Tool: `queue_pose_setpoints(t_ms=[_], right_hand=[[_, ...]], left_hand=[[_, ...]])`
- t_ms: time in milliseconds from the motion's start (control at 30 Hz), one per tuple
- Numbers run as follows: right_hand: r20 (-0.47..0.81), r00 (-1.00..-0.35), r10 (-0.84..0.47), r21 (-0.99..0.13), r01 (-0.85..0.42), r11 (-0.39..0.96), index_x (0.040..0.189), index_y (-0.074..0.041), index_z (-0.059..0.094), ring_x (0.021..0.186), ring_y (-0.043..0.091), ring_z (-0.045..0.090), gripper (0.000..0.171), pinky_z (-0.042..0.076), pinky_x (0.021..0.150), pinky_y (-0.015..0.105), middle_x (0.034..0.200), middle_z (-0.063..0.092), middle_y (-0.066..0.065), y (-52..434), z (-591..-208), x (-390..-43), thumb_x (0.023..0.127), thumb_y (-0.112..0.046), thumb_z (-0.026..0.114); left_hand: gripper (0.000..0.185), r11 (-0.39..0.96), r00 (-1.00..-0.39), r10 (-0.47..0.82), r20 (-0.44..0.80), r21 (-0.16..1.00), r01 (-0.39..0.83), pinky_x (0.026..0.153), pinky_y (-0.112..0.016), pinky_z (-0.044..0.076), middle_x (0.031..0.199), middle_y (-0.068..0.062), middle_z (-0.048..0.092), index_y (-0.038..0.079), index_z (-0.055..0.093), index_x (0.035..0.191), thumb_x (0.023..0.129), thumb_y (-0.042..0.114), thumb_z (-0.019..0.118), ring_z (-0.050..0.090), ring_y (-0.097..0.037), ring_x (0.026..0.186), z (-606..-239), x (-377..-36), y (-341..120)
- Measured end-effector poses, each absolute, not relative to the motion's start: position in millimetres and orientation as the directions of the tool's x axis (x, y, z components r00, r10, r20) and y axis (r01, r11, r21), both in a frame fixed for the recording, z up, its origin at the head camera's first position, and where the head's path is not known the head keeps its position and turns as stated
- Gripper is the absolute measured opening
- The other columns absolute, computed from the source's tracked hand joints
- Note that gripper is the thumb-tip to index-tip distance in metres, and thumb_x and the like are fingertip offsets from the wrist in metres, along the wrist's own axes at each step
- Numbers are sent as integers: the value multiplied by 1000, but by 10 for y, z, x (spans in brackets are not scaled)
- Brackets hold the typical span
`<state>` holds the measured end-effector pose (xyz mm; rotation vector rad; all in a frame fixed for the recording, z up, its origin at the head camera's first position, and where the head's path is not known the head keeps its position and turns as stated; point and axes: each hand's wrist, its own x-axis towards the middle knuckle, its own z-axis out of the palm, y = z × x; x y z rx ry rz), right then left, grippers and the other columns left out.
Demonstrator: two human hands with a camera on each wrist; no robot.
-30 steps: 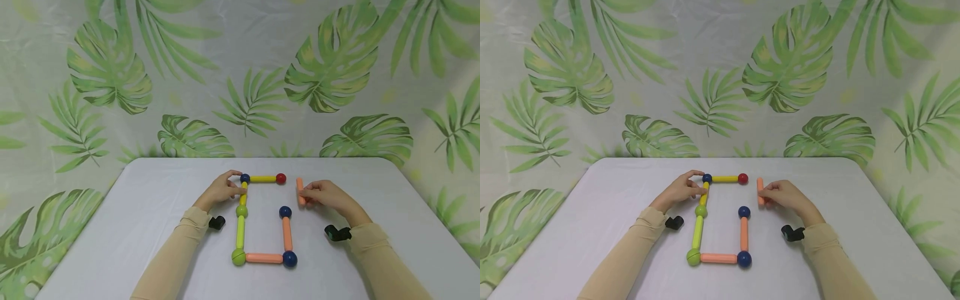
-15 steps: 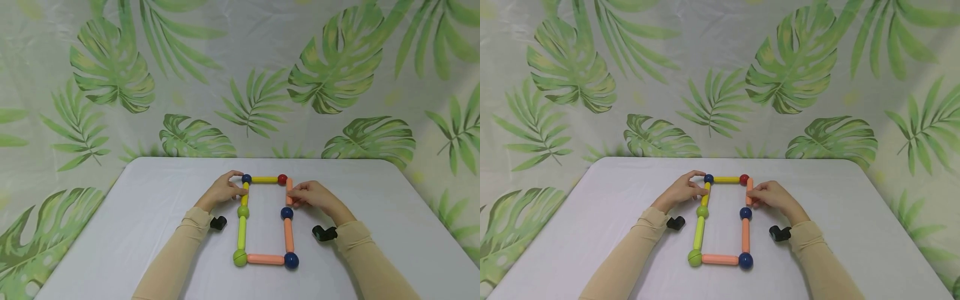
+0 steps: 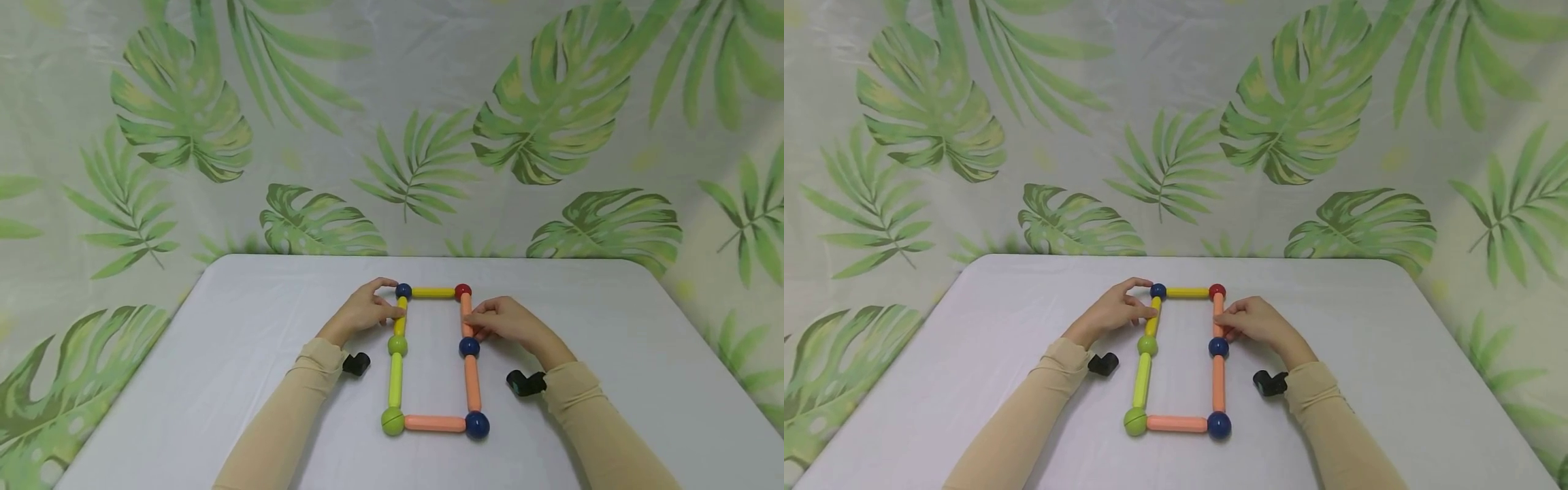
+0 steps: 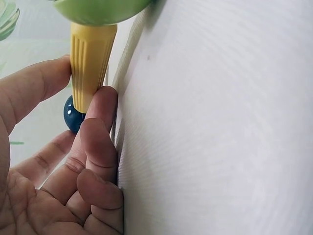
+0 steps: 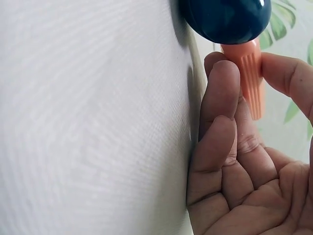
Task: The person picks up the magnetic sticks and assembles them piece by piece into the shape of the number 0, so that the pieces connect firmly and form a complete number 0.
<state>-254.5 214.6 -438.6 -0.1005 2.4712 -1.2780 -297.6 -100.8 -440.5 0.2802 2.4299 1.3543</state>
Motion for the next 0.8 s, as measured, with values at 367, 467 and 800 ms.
queue_pose_setpoints(t_ms=[367, 467, 800], right_hand=[[-289, -937, -195, -780, 113, 615, 106, -2, 75, 81, 14, 68, 36, 52, 75, 28, 81, 76, -1, 2147, -4433, -2556, 102, -38, 74], [-298, -937, -185, -768, 120, 629, 105, -4, 76, 81, 15, 65, 36, 51, 75, 27, 81, 75, -1, 2147, -4450, -2560, 101, -40, 74], [-288, -938, -192, -771, 109, 627, 104, -4, 75, 80, 16, 63, 36, 50, 74, 28, 80, 74, 0, 2151, -4428, -2537, 101, -39, 74]], left_hand=[[67, 525, -927, 327, -181, 851, 20, 76, -30, 45, 83, -5, 74, 22, 55, 152, 93, 29, 85, 61, -17, 71, -4424, -2988, -1008], [66, 531, -928, 322, -189, 847, 12, 75, -30, 45, 82, -4, 72, 22, 55, 152, 93, 30, 85, 60, -17, 71, -4429, -2990, -1003], [67, 523, -925, 328, -193, 852, 8, 74, -29, 45, 85, -5, 73, 22, 54, 153, 94, 30, 84, 60, -18, 74, -4419, -2979, -988]])
